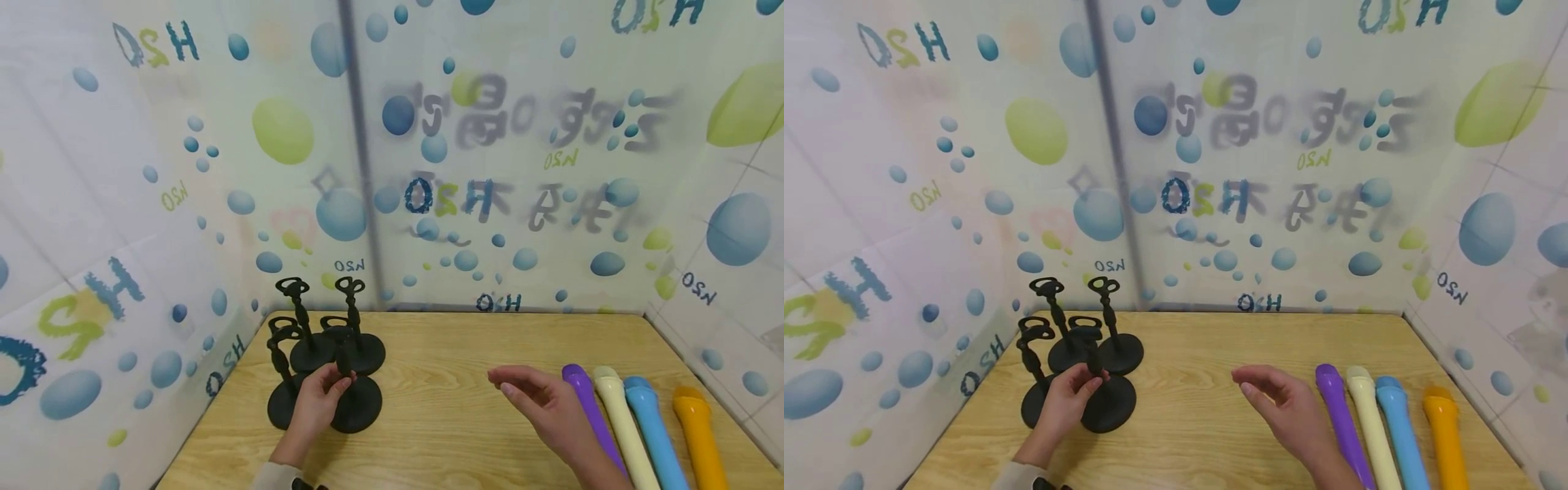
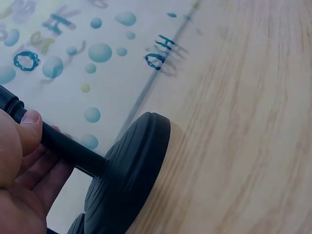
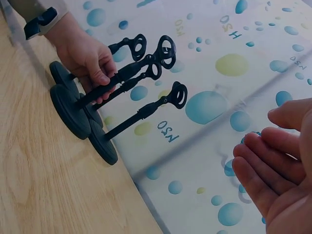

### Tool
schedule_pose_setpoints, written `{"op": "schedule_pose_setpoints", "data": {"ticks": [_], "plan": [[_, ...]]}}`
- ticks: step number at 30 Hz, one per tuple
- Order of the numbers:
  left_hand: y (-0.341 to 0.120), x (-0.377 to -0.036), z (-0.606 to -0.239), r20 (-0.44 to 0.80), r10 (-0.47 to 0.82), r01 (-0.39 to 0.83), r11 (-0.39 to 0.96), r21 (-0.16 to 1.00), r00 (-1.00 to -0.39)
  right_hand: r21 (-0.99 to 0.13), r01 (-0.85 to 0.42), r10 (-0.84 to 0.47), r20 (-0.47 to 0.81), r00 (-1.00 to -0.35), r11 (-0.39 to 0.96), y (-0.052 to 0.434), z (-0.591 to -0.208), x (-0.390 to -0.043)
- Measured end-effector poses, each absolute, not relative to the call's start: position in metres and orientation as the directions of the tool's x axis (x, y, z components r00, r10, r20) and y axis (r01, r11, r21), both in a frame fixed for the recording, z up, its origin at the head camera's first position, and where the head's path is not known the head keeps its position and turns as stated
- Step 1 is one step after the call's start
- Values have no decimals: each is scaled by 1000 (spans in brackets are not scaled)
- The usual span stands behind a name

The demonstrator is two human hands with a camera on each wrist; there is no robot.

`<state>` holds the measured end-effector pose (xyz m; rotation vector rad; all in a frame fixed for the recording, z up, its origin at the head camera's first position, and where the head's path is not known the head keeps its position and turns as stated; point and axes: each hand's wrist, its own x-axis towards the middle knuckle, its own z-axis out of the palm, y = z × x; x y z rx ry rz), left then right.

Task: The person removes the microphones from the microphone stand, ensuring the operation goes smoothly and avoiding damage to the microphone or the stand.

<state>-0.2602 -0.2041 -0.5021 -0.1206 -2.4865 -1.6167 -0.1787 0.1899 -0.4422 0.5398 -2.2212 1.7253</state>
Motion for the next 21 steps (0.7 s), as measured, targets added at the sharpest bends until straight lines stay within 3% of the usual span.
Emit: {"op": "schedule_pose_setpoints", "data": {"ticks": [13, 21], "plan": [[-211, -259, -496, 160, -26, 130, 462, 877, -987, -890, -397, -87, 387, -918, 225, 192, -447, -176], [-225, -244, -495, 108, -47, 63, 565, 823, -993, -901, -356, -83, 347, -934, 247, 196, -450, -175]]}}
